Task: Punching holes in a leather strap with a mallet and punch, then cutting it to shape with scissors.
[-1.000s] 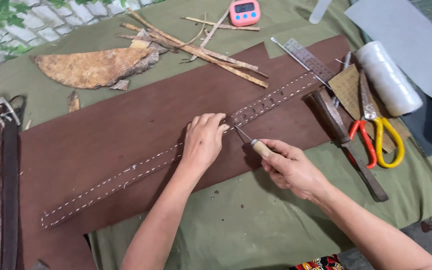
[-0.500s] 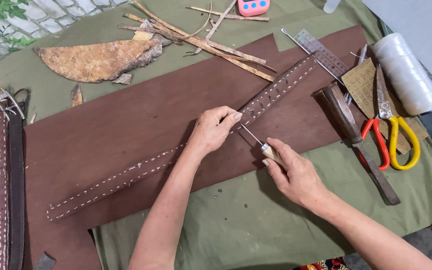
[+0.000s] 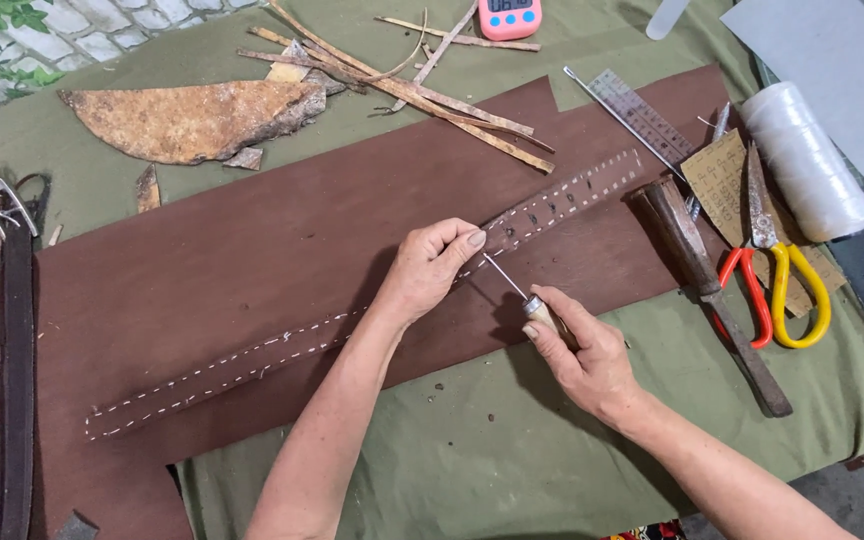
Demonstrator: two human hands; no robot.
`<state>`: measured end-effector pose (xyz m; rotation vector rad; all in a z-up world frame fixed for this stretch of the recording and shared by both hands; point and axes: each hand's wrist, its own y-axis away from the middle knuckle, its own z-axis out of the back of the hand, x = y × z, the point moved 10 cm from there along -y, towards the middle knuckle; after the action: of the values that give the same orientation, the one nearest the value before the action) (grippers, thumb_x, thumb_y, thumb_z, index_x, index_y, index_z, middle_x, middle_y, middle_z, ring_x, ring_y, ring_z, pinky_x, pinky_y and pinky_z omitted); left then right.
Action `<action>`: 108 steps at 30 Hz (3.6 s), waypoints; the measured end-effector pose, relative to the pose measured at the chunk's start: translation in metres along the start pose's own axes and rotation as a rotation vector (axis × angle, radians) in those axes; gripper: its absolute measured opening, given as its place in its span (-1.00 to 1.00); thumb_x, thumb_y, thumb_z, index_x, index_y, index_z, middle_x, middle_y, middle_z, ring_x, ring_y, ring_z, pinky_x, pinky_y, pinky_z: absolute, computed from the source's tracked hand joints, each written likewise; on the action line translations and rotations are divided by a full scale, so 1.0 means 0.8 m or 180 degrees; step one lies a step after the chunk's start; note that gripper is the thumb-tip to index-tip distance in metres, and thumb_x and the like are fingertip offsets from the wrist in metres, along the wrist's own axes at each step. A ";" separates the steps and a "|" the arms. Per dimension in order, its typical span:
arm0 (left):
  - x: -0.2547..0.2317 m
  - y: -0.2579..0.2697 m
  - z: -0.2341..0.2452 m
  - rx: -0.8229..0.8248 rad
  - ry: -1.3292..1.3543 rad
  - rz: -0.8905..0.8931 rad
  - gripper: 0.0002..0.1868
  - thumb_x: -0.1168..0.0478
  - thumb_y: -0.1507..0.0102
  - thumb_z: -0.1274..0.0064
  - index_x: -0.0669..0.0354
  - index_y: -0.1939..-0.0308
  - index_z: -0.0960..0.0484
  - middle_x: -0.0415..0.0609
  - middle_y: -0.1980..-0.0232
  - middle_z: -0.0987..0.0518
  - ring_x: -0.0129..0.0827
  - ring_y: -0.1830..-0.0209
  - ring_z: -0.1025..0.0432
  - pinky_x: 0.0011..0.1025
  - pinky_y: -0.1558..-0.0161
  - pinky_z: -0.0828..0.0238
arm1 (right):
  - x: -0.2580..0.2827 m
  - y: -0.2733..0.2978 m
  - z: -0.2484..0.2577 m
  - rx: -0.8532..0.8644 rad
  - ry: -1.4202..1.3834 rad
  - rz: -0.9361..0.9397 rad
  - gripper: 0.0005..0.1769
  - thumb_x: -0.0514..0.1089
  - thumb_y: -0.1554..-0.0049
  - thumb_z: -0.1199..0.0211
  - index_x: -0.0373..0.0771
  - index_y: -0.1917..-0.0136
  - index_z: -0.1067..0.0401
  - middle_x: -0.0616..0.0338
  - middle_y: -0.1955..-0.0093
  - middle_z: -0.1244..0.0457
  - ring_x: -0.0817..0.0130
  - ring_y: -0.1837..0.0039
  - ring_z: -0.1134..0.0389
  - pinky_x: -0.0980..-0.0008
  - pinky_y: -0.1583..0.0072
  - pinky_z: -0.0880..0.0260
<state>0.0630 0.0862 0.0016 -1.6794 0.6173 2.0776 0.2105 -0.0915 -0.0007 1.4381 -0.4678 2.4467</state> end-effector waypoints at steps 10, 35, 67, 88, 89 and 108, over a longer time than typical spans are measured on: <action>-0.062 0.026 0.005 0.0158 0.0368 -0.0286 -0.82 0.11 -0.39 -0.09 0.04 0.24 -0.71 -0.24 0.50 -0.46 -0.57 0.30 -0.28 -0.53 0.21 -0.35 | 0.003 0.001 0.011 -0.0259 -0.0126 0.0590 -0.50 -0.24 -0.09 -0.43 -0.27 -0.31 -0.52 -0.07 0.11 -0.44 0.16 0.06 -0.52 0.17 0.05 -0.50; -0.080 0.027 0.000 0.0368 0.0580 -0.0887 -0.58 0.32 -0.25 -0.29 0.15 -0.21 -0.65 -0.12 0.25 -0.66 -0.61 0.22 -0.45 -0.52 0.11 -0.52 | -0.009 -0.006 0.019 0.0032 -0.0738 0.0156 -0.65 -0.24 -0.05 -0.47 -0.32 -0.11 -0.54 0.07 0.39 -0.34 0.38 0.37 -0.37 0.42 0.26 -0.41; -0.066 0.027 -0.013 -0.0036 -0.0282 -0.0953 -0.63 0.27 -0.18 -0.34 0.03 -0.08 -0.73 -0.06 0.25 -0.69 -0.42 0.18 -0.58 -0.38 0.11 -0.55 | -0.004 -0.023 0.034 0.0084 -0.0766 -0.0065 -0.72 -0.28 -0.06 -0.45 -0.27 -0.08 -0.61 0.12 0.33 -0.40 0.59 0.28 -0.21 0.41 0.29 -0.46; -0.049 0.026 -0.016 -0.0055 -0.0149 -0.0689 -0.63 0.27 -0.16 -0.34 0.01 -0.07 -0.74 -0.02 0.32 -0.67 -0.48 0.27 -0.50 -0.41 0.21 -0.54 | -0.001 -0.014 0.037 -0.0262 0.0240 0.0411 -0.57 -0.12 0.01 -0.54 -0.10 -0.15 -0.63 0.16 0.30 -0.42 0.19 0.29 -0.47 0.31 0.25 -0.51; -0.042 0.026 -0.017 -0.0015 0.0023 -0.0609 -0.62 0.29 -0.17 -0.33 0.03 -0.09 -0.73 -0.07 0.33 -0.66 -0.55 0.26 -0.45 -0.46 0.19 -0.53 | -0.029 -0.015 0.021 0.0063 -0.1128 -0.0320 -0.72 -0.23 -0.09 -0.40 -0.24 -0.10 -0.57 0.02 0.36 -0.36 0.34 0.42 -0.27 0.45 0.43 -0.28; -0.059 0.028 -0.015 0.0143 0.0018 -0.0570 -0.57 0.27 -0.15 -0.35 0.00 -0.12 -0.73 -0.06 0.29 -0.65 -0.60 0.26 -0.40 -0.45 0.25 -0.56 | -0.042 -0.007 -0.016 0.0997 -0.3180 -0.1310 -0.77 -0.25 -0.27 -0.16 -0.44 -0.11 -0.49 -0.06 0.42 -0.22 0.53 0.53 -0.07 0.62 0.61 -0.02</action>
<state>0.0695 0.0596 0.0474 -1.6517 0.4923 1.9204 0.2181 -0.0832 -0.0355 2.5320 0.0666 1.3877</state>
